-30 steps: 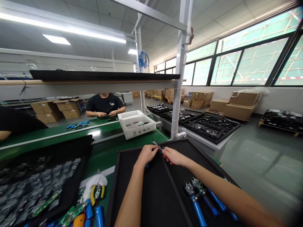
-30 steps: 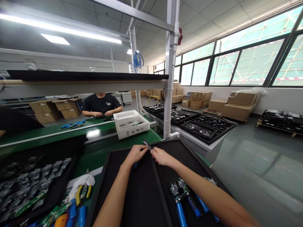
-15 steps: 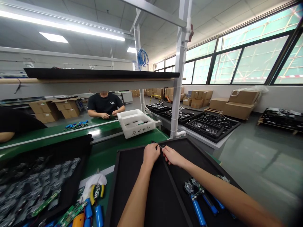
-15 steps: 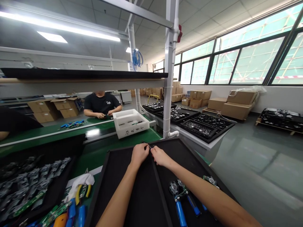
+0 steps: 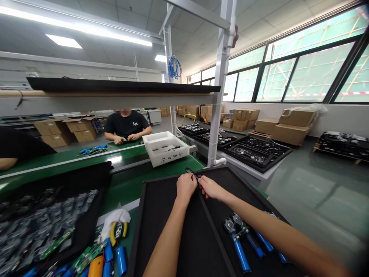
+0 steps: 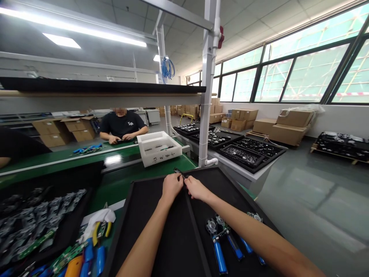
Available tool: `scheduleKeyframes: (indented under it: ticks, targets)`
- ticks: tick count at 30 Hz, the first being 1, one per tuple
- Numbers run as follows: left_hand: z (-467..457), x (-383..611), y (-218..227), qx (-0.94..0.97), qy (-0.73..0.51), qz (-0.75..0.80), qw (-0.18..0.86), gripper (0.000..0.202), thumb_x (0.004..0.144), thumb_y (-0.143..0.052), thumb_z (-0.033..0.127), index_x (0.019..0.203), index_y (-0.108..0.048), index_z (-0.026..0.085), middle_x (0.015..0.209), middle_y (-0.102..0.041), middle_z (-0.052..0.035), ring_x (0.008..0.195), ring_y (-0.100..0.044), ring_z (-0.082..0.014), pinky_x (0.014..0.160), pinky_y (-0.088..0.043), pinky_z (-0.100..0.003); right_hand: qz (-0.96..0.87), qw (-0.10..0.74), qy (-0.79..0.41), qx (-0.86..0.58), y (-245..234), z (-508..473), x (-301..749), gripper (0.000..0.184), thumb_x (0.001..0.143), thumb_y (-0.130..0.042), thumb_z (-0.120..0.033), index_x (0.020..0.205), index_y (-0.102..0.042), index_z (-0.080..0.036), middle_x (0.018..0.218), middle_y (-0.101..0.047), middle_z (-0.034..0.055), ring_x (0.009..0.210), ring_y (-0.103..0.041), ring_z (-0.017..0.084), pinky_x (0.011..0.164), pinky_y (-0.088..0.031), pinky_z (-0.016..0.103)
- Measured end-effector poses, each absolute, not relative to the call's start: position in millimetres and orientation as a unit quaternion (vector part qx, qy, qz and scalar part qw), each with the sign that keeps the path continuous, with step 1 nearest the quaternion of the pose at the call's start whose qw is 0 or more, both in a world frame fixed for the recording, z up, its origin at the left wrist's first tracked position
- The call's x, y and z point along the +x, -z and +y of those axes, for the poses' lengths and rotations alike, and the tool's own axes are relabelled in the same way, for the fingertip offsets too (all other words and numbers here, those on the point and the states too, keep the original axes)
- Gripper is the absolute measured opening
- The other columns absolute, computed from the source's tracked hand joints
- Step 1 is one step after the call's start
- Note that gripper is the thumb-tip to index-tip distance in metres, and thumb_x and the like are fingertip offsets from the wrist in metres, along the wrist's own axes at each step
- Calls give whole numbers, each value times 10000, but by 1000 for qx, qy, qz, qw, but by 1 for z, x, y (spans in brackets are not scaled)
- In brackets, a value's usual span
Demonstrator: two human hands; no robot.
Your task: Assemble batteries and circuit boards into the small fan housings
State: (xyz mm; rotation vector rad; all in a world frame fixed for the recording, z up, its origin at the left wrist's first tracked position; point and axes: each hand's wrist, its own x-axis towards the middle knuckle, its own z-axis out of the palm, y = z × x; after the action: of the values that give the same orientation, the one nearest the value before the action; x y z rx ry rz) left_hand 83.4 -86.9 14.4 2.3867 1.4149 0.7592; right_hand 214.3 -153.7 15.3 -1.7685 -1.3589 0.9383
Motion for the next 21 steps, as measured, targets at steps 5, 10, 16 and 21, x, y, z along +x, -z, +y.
scheduleKeyframes:
  ticks: [5, 10, 16, 21]
  targets:
    - [-92, 89, -12, 807, -273, 498, 164, 294, 932, -486, 280, 920, -766, 192, 1010, -762, -147, 984, -709, -293, 859, -491, -337, -518, 345, -373, -688, -19, -152, 211, 332, 1065, -351, -422, 831, -456, -210, 621, -517, -34, 446, -496, 92, 375, -399, 166]
    - [-85, 77, -21, 777, -309, 499, 228, 242, 907, -541, 280, 925, -761, 181, 1016, -761, -173, 1051, -698, -327, 914, -493, -377, -533, 312, -388, -684, -32, -157, 222, 361, 1070, -299, -443, 868, -479, -203, 712, -599, 12, 548, -579, 114, 447, -475, 184]
    - [-59, 49, -51, 709, -395, 429, 397, 276, 966, -495, 348, 1026, -681, 153, 946, -757, -123, 784, -749, -208, 721, -576, -290, -625, 182, -351, -674, -51, -185, 269, 316, 902, -669, -478, 781, -602, -194, 762, -673, 31, 683, -613, 171, 593, -477, 242]
    - [-77, 47, -78, 648, -463, 343, 497, 245, 985, -483, 308, 1092, -596, 119, 963, -743, -131, 702, -741, -161, 632, -590, -260, -683, 123, -238, -680, -47, -196, 279, 253, 835, -719, -412, 768, -596, -201, 850, -666, 98, 837, -628, 273, 819, -498, 372]
